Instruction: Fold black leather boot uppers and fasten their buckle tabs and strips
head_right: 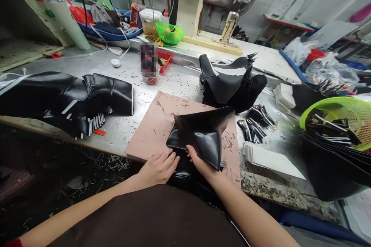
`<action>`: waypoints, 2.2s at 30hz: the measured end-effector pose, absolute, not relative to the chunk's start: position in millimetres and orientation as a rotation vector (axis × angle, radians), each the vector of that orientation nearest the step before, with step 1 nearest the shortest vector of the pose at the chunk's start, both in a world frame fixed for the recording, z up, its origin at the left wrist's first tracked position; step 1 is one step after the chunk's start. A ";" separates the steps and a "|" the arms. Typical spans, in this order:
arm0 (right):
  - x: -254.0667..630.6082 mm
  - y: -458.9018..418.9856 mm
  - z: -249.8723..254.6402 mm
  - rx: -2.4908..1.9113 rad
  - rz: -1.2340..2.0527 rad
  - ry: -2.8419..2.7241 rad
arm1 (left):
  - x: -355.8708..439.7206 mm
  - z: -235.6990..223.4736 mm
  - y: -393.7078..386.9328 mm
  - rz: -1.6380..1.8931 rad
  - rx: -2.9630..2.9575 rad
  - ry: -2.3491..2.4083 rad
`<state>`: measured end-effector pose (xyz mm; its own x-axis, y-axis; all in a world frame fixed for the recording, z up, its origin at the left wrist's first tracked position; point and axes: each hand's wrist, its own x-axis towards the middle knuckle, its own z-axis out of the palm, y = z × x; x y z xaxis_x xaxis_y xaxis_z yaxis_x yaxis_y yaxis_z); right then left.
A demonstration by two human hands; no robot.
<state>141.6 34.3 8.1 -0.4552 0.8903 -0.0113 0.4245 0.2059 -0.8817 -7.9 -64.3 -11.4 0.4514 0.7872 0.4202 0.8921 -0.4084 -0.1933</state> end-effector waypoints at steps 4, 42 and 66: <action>141.0 29.0 13.9 -1.574 1.385 -1.754 | -8.2 -10.7 -64.7 -0.405 -2.274 -1.423; 164.5 32.3 33.9 -1.567 0.388 -1.926 | -8.0 11.8 -37.0 0.011 -2.560 -1.330; 214.9 62.3 20.3 -1.525 1.298 -1.634 | 17.7 30.5 -13.9 0.013 -2.832 -1.273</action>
